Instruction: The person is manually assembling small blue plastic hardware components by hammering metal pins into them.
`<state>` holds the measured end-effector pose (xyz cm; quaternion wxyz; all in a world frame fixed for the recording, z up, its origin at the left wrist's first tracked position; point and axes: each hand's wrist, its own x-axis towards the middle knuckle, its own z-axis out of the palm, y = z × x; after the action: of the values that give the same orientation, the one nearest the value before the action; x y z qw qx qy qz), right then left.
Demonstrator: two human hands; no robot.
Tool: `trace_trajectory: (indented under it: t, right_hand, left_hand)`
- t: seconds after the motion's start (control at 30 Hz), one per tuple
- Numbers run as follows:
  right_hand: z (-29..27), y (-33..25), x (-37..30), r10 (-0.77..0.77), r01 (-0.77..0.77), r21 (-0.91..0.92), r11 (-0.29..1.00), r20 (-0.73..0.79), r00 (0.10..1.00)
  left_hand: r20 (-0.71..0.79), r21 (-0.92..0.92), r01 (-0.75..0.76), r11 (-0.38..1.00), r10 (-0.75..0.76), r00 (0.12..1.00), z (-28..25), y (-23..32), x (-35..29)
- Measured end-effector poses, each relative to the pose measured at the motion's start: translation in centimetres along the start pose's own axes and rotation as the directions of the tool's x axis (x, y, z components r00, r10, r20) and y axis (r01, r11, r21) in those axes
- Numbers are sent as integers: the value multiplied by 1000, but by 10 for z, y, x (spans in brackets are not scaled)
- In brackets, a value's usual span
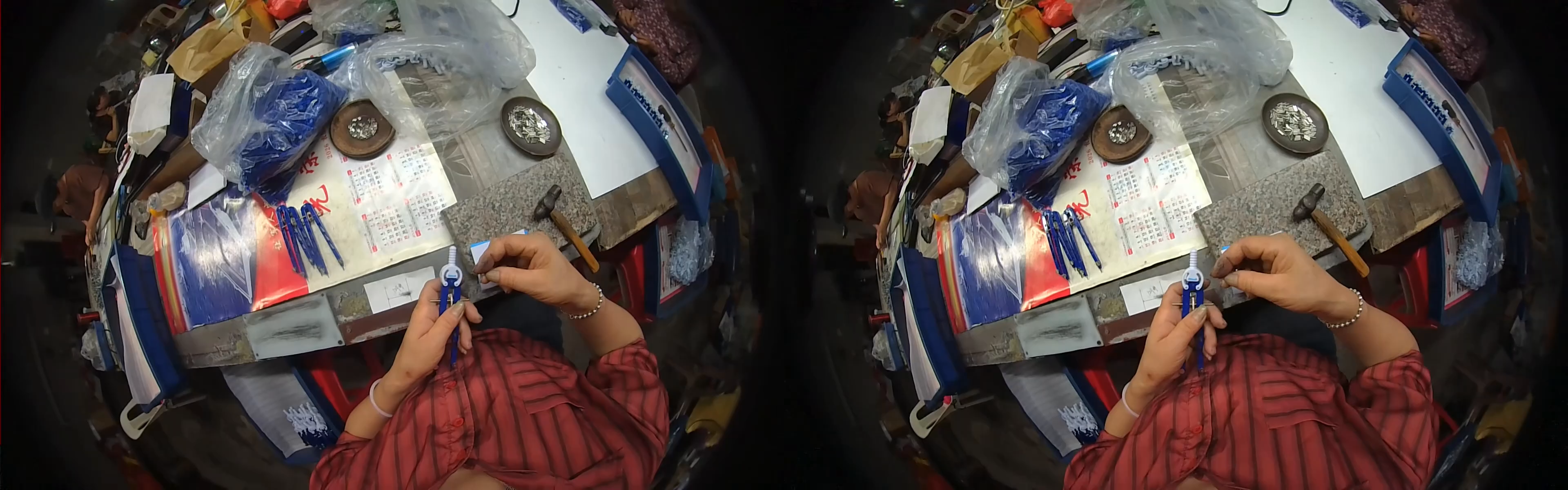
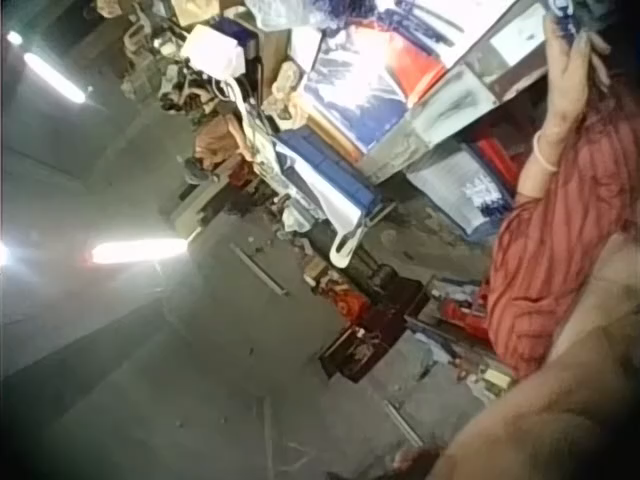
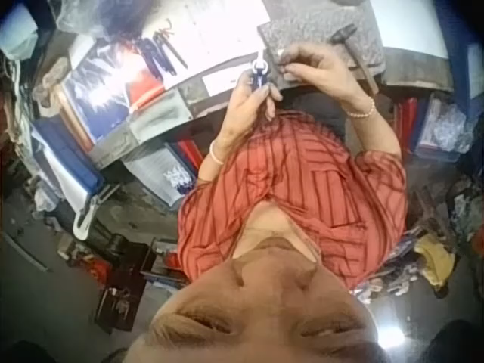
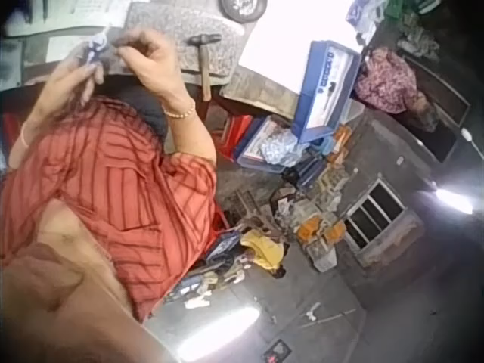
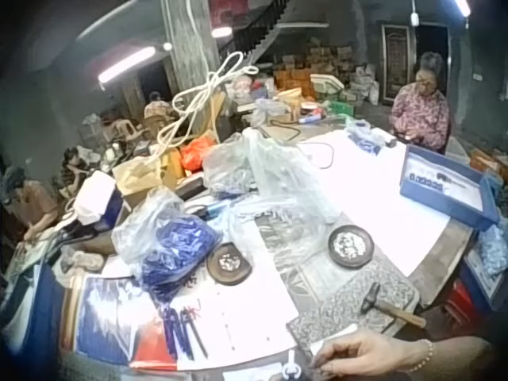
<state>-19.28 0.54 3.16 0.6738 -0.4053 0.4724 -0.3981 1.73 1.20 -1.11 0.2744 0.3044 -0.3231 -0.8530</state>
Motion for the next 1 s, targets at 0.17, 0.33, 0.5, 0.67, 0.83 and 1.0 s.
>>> trace_trajectory:
  t: [0.17, 0.33, 0.5, 0.67, 0.83, 1.0]
  right_hand:
    - [4, 4, -1, 28, -27, 20, 999, -30, 999]
    - [6, 9, 2, 54, -53, 26, 998, -41, 998]
    - [8, 6, 5, 93, -93, -17, 996, -2, 996]
    - [14, 10, 10, 88, -88, 21, 996, -9, 996]
    - [16, 20, 14, 36, -36, 45, 998, -17, 999]
    - [21, 19, 16, -8, 10, -62, 998, 29, 1000]
  left_hand:
    - [14, -2, 4, 1000, -4, 1000, 1, -2, 1]
    - [15, 21, 5, 1000, -5, 1000, 0, -2, 3]
    - [-4, -12, -1, 1000, 1, 1000, -1, -3, 3]
    - [-26, -14, -11, 1000, 11, 1000, -5, -3, 2]
    - [-15, 0, 5, 1000, -5, 1000, -8, -4, 4]
    - [-27, 5, -9, 1000, 9, 1000, -10, -5, 4]
